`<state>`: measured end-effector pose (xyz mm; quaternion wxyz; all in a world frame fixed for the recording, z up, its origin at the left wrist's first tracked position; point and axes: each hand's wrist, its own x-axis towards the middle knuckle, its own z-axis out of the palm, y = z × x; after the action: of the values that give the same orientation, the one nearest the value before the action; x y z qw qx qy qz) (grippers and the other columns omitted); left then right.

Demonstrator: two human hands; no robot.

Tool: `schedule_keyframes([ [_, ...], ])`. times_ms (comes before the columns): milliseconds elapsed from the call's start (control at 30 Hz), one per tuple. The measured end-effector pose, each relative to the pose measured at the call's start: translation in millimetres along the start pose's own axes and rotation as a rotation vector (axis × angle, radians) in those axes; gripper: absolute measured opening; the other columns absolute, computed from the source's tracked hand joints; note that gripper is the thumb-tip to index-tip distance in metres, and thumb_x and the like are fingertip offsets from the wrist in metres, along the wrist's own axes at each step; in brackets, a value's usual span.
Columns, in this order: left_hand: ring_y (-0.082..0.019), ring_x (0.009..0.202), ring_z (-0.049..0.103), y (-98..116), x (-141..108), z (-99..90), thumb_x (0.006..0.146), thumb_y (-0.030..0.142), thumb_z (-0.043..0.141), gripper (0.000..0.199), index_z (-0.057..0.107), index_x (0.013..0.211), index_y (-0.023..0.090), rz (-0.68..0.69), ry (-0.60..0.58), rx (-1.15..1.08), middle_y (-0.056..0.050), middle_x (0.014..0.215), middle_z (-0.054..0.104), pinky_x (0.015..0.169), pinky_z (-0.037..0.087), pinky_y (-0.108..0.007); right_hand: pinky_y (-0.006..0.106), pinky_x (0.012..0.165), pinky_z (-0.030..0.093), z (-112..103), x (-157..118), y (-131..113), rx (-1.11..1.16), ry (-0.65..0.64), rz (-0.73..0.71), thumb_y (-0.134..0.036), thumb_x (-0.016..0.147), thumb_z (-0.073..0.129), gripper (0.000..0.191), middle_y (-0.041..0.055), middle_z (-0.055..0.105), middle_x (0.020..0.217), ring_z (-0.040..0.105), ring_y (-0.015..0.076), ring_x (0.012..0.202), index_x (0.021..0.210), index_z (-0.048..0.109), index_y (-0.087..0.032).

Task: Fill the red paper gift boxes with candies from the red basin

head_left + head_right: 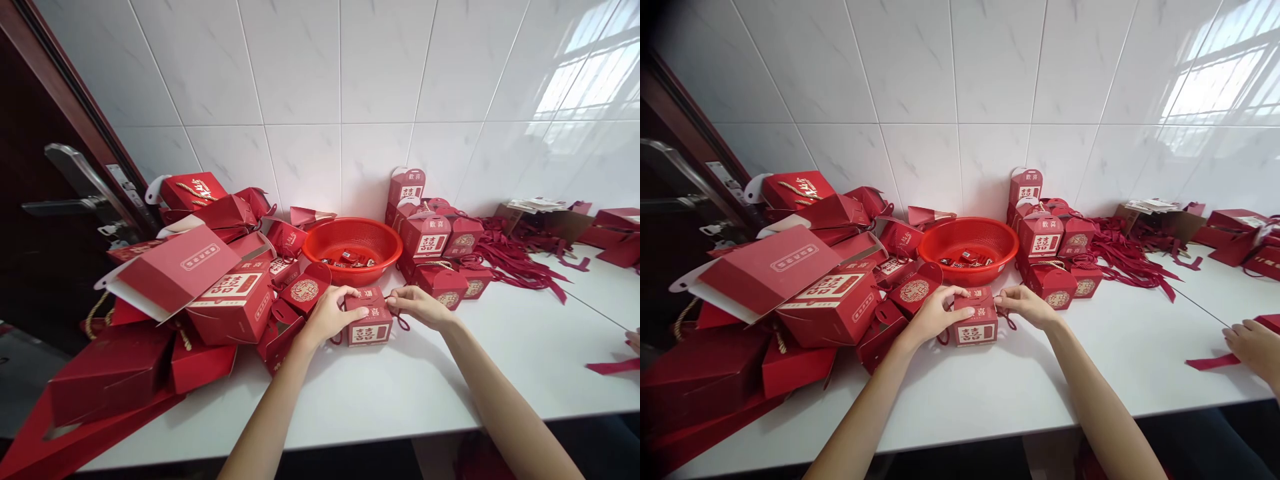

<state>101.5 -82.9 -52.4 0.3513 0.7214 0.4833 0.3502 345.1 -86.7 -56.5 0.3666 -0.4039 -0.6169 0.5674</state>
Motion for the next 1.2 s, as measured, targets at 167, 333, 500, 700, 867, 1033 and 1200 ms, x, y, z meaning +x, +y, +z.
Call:
schedule_keyframes([
  [167,-0.023,0.098,0.066,4.0,2.6,1.6,0.063,0.029,0.087,0.038,0.076,0.097,0.018,-0.039,0.045,-0.018,-0.010,0.111,0.064,0.099,0.051,-0.041,0.029,0.066,0.048,-3.6,-9.1,-31.1,0.259,0.204,-0.162,-0.054,0.069,0.082,0.043,0.0000,0.060,0.067,0.057,0.0136,0.065,0.064,0.056,-0.019],
  [333,-0.021,0.093,0.065,42.8,0.3,-13.2,0.059,0.015,0.085,0.043,0.074,0.101,0.019,-0.007,0.139,-0.036,-0.010,0.119,0.063,0.091,0.054,-0.039,0.032,0.077,0.051,15.6,-11.6,-67.9,0.067,0.170,-0.153,-0.051,0.074,0.079,0.037,0.0043,0.069,0.080,0.064,0.0174,0.077,0.083,0.066,-0.017],
  [500,-0.020,0.089,0.069,85.4,-4.6,-33.3,0.077,0.029,0.074,0.041,0.065,0.116,0.017,0.038,-0.080,-0.495,-0.007,0.105,0.071,0.083,0.056,-0.035,0.031,0.077,0.051,34.8,-9.0,-88.3,-0.114,0.162,-0.179,-0.053,0.072,0.079,0.041,0.0042,0.070,0.085,0.065,0.0185,0.081,0.087,0.068,-0.016],
  [700,-0.023,0.105,0.068,92.3,-10.2,-24.7,0.075,0.027,0.075,0.040,0.064,0.112,0.017,0.108,-0.166,-0.682,-0.006,0.102,0.072,0.093,0.053,-0.035,0.027,0.065,0.049,51.4,-9.1,-83.0,-0.182,0.254,-0.210,-0.053,0.069,0.082,0.041,0.0016,0.066,0.076,0.061,0.0160,0.071,0.077,0.063,-0.018],
  [867,-0.025,0.124,0.061,86.7,-18.1,-11.2,0.076,0.022,0.074,0.036,0.064,0.110,0.018,0.227,-0.133,-0.736,-0.008,0.122,0.068,0.102,0.051,-0.035,0.028,0.063,0.049,56.3,-20.0,-76.8,-0.167,0.429,-0.316,-0.056,0.075,0.075,0.039,0.0022,0.065,0.072,0.060,0.0164,0.069,0.074,0.062,-0.019],
  [1033,-0.022,0.105,0.070,63.0,-36.5,-11.3,0.079,0.027,0.074,0.028,0.068,0.105,0.018,0.195,-0.027,-0.704,-0.008,0.114,0.072,0.096,0.055,-0.036,0.028,0.060,0.050,22.5,-56.2,-101.3,-0.172,0.832,-0.502,-0.047,0.074,0.079,0.030,0.0016,0.067,0.070,0.060,0.0149,0.064,0.076,0.067,-0.020],
  [1200,-0.020,0.092,0.071,33.5,-61.9,-15.0,0.080,0.032,0.074,0.019,0.073,0.093,0.018,0.088,0.019,-0.621,-0.007,0.100,0.075,0.087,0.058,-0.033,0.029,0.049,0.042,-40.4,-99.9,-118.1,-0.079,1.268,-0.718,-0.035,0.066,0.084,0.027,-0.0016,0.058,0.059,0.054,0.0136,0.050,0.074,0.064,-0.020],
])
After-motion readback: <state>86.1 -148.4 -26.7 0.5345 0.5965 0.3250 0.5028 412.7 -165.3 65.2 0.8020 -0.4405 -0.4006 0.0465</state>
